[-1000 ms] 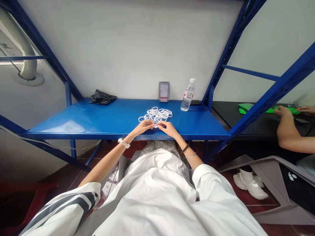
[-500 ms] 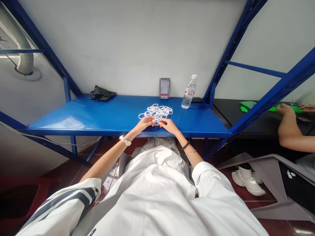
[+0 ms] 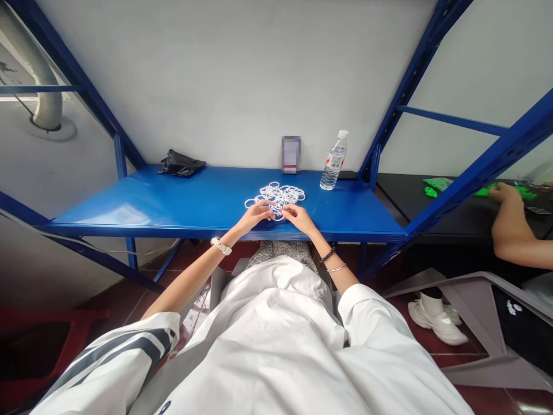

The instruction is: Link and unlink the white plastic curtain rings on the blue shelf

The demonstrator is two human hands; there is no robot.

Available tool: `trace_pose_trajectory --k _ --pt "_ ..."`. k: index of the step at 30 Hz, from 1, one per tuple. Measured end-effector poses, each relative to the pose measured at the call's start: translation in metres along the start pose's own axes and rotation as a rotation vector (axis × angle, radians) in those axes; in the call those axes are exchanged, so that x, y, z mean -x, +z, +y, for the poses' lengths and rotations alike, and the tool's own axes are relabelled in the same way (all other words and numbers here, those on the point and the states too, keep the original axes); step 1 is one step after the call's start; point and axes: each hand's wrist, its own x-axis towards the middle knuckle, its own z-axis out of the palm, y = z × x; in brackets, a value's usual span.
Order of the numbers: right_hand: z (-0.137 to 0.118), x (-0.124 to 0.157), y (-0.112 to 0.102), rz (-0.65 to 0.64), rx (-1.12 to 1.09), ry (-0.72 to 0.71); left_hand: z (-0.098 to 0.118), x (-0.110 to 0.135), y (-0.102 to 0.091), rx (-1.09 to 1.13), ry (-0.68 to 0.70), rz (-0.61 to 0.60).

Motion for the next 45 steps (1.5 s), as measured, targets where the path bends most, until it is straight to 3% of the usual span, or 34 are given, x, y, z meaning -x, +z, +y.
trace_pose_trajectory --k 16,45 --pt "0.001 0.002 -0.002 0.061 -0.098 -0.042 -0.012 -0.002 -0.001 -0.106 0.073 -0.048" --pt "0.003 0.002 -0.003 0.040 -0.083 -0.061 -0.007 -0.001 -0.001 -0.079 0.047 -0.039"
